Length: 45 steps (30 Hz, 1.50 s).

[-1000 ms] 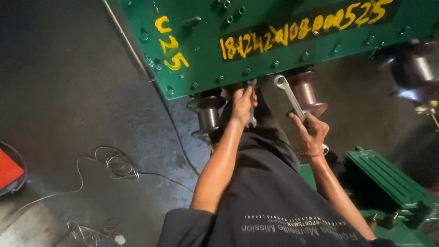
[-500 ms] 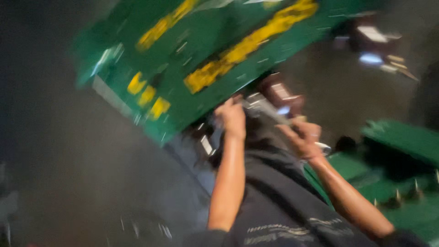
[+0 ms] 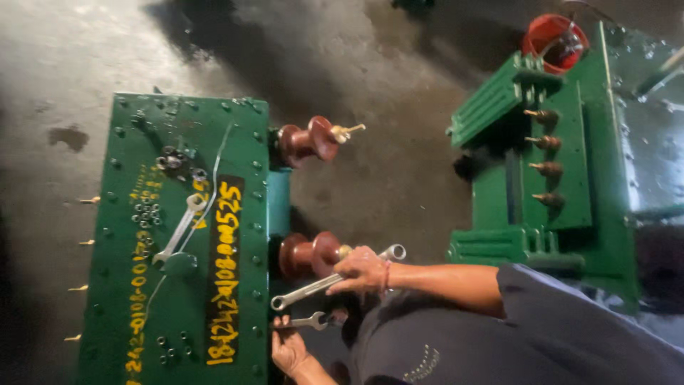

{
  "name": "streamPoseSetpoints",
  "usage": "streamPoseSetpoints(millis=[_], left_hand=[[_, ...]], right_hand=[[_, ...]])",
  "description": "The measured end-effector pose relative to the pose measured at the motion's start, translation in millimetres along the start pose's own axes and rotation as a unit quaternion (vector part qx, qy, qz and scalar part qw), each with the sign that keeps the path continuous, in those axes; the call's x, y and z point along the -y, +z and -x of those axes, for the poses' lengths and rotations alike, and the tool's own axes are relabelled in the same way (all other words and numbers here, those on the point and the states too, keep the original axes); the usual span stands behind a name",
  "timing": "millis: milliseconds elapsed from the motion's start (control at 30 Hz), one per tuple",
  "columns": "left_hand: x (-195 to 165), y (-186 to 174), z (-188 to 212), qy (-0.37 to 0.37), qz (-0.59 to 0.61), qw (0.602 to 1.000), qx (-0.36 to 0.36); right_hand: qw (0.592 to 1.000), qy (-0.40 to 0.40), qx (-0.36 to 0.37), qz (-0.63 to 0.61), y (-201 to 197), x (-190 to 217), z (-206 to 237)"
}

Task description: The person uses a wrench to tighten bolts on a green metal plate attached to a large machine. They repeatedly reposition the wrench and apply force to secure the fasteners.

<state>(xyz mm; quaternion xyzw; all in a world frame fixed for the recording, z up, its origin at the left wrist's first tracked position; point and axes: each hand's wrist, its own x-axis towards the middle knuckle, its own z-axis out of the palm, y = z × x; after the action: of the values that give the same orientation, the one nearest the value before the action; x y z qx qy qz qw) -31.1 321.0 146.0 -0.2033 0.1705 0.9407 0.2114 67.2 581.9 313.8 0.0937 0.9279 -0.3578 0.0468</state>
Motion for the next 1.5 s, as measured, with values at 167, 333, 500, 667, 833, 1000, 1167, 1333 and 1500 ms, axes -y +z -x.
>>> streamPoseSetpoints(millis=[167, 333, 500, 667, 833, 1000, 1167, 1333, 1500], left_hand=[[5.7, 16.5, -3.3, 0.060, 0.031, 0.995, -0.077], [14.3, 17.8, 7.9, 0.120, -0.029, 0.992, -0.020], [8.2, 17.9, 9.4, 0.080, -0.020, 0.997, -0.014], [7.1, 35.4, -5.0, 0.170, -0.037, 0.982, -0.071], [0.8, 53.2, 0.0, 0.145, -0.008, 0.987, -0.070], [-8.3, 76.9, -3.2, 0.185, 0.068, 0.967, -0.164], [-7.3, 94.5, -6.5, 0.261, 0.021, 0.894, -0.363], [-12.3, 105.2, 10.2, 0.301, -0.064, 0.897, -0.316], [-28.5, 120.6, 3.9, 0.327, -0.038, 0.885, -0.330]], right_hand=[[0.999, -0.037, -0.017, 0.021, -3.9, -6.0, 1.7], [1.000, -0.013, 0.006, 0.005, -6.0, -4.0, 7.0], [0.999, -0.040, 0.013, -0.018, -10.0, 1.8, 9.5], [0.999, -0.038, 0.021, 0.008, -15.5, -1.6, 6.7], [0.998, -0.049, 0.013, 0.025, -13.9, -5.7, -11.8], [0.991, -0.086, 0.019, 0.102, -10.4, 22.4, -58.7], [0.978, -0.116, 0.102, 0.138, 11.1, 54.0, -106.2], [0.950, -0.188, 0.134, 0.208, 39.7, 58.9, -123.2], [0.918, -0.228, 0.141, 0.293, 48.0, 94.4, -191.5]])
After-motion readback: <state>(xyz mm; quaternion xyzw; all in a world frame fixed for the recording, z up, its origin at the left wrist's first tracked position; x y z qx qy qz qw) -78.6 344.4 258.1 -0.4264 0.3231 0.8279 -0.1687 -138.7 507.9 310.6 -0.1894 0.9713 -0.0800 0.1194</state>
